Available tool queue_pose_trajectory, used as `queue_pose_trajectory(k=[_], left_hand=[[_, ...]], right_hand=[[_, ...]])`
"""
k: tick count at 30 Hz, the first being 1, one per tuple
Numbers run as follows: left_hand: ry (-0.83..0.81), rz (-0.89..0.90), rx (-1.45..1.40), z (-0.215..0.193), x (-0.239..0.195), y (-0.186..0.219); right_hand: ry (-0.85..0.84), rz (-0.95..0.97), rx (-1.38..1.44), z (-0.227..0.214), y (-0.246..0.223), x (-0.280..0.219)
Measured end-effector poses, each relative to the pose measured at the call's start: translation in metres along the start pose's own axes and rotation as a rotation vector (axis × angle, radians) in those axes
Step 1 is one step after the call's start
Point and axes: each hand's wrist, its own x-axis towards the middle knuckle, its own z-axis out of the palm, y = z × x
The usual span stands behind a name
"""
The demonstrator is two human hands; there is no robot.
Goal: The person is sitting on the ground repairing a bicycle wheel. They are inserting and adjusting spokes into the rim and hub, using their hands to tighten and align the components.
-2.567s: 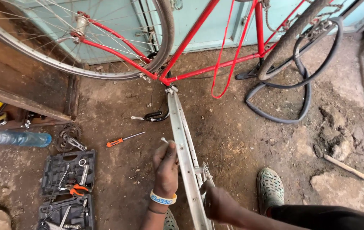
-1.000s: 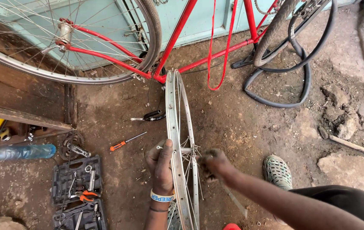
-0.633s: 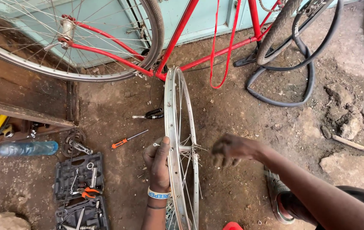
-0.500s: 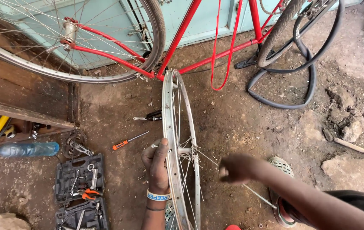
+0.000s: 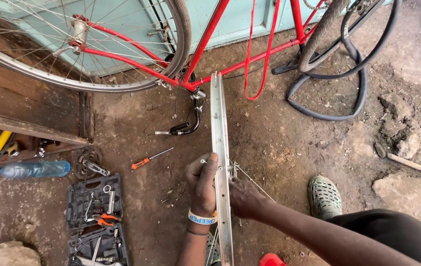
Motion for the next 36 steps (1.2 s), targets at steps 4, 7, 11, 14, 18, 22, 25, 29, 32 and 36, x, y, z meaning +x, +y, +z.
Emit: queue_pose_trajectory(k=[4, 7, 11, 14, 18, 22, 25, 29, 32, 36], left_hand=[[-0.015, -0.003, 0.007, -0.006, 0.003, 0.009], [0.0, -0.028, -0.014, -0.011, 0.002, 0.017], [0.042, -0.062, -0.038, -0.021, 0.002, 0.013], [0.119, -0.148, -0.094, -0.021, 0.003, 0.002], [0.063, -0.121, -0.034, -0.012, 0.001, 0.012], [0.096, -0.12, -0.021, -0.01, 0.002, 0.011], [0.108, -0.104, -0.001, -0.009, 0.0, 0.012], [0.114, -0.133, -0.088, -0.019, 0.0, 0.002], [0.17, -0.15, -0.033, -0.025, 0.0, -0.006], [0.165, -0.13, 0.018, -0.012, 0.0, 0.006]], right_hand=[[-0.292, 0.108, -0.022, -0.003, -0.019, -0.008], [-0.315, 0.188, 0.469, -0.024, -0.038, -0.017], [0.084, 0.546, 1.404, -0.016, -0.046, -0.018], [0.219, 0.56, 1.231, -0.009, -0.039, -0.014], [0.11, 0.51, 0.879, -0.026, -0.042, -0.021], [0.059, 0.347, 0.61, -0.006, -0.042, -0.029], [-0.093, 0.324, 0.754, -0.038, -0.045, -0.029], [-0.427, 0.575, 1.142, -0.067, -0.05, -0.027], [-0.515, 0.643, 1.118, -0.078, -0.051, -0.029], [-0.657, 0.233, 0.249, -0.04, -0.062, -0.046]])
